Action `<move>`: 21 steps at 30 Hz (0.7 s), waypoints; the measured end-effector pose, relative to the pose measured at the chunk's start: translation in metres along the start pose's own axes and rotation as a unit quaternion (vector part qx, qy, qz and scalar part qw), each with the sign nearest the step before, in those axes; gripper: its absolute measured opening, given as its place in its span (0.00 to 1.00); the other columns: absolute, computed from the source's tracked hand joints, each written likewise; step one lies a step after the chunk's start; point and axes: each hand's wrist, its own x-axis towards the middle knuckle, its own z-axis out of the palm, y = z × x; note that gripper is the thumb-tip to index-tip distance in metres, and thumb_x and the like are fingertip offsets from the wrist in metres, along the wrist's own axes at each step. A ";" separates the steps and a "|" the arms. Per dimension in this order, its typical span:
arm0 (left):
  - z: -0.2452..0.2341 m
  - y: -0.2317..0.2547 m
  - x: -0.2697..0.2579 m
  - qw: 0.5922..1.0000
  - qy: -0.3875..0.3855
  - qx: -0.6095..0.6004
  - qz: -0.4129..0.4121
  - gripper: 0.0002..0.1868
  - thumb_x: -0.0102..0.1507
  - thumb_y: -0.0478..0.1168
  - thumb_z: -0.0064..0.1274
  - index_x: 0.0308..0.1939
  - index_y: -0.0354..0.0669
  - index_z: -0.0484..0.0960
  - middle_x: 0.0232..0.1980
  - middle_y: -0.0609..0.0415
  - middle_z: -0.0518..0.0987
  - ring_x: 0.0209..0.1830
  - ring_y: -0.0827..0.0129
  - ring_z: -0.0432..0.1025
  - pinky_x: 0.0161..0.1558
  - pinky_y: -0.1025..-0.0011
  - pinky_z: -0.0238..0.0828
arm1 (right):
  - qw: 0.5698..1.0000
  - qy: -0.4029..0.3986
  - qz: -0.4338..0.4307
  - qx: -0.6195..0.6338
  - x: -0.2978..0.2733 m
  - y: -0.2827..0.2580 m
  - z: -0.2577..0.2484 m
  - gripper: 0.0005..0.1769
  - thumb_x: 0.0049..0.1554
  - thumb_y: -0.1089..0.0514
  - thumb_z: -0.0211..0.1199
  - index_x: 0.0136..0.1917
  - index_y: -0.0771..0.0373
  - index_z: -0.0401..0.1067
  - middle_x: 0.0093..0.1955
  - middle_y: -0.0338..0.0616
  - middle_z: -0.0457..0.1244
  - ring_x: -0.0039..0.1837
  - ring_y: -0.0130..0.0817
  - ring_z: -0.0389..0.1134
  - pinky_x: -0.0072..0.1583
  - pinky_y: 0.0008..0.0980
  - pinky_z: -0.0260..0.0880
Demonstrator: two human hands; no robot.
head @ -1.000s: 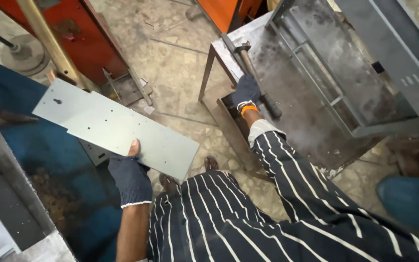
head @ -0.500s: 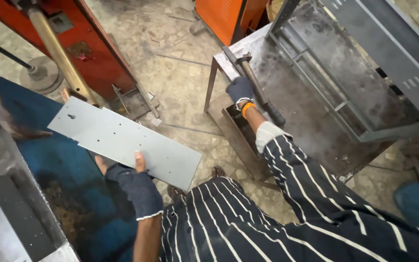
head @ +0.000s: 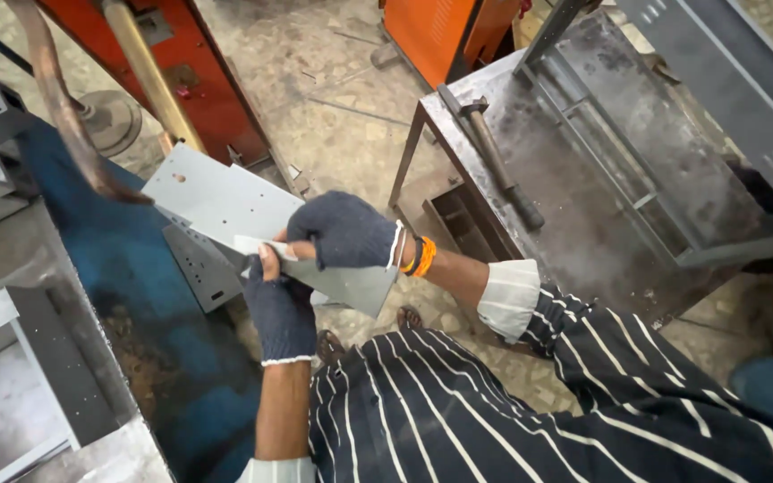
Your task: The person picks up a painted sheet-metal panel and aligns it with a matching frame part, then uses a hand tool to punch or fasten the panels together. They hammer the joint, reposition the assembly, work it in a bench-mounted press, and finally lift the joined frame onto the workbench.
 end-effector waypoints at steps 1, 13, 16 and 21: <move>-0.004 -0.002 0.001 1.000 0.001 -0.001 -0.002 0.26 0.72 0.50 0.48 0.61 0.29 0.75 0.55 0.47 0.79 0.54 0.62 0.74 0.60 0.63 0.71 | 1.000 -0.001 0.002 0.000 0.000 0.010 0.008 0.13 0.55 0.49 0.68 0.40 0.62 0.79 0.41 0.48 0.70 0.44 0.45 0.72 0.48 0.40 0.70; -0.047 -0.009 0.011 0.995 -0.041 0.070 -0.064 0.25 0.71 0.53 0.51 0.49 0.29 0.82 0.41 0.52 0.77 0.41 0.68 0.71 0.48 0.68 0.71 | 0.990 0.030 0.134 0.033 0.041 0.063 0.046 0.34 0.57 0.42 0.63 0.70 0.62 0.65 0.65 0.55 0.66 0.67 0.51 0.68 0.65 0.44 0.69; -0.046 0.011 0.009 0.989 0.013 0.143 -0.023 0.23 0.72 0.51 0.51 0.52 0.28 0.80 0.43 0.52 0.78 0.43 0.67 0.71 0.48 0.67 0.72 | 0.995 0.089 0.042 -0.034 0.041 0.051 0.054 0.43 0.57 0.38 0.69 0.75 0.64 0.60 0.74 0.61 0.59 0.73 0.55 0.61 0.70 0.49 0.63; -0.085 0.046 0.022 0.994 0.062 0.079 0.046 0.22 0.71 0.48 0.47 0.58 0.31 0.73 0.49 0.47 0.83 0.43 0.61 0.79 0.44 0.61 0.82 | 0.969 0.065 0.067 -0.227 0.037 -0.035 0.044 0.70 0.33 0.26 0.78 0.76 0.64 0.55 0.71 0.66 0.53 0.59 0.59 0.65 0.57 0.52 0.67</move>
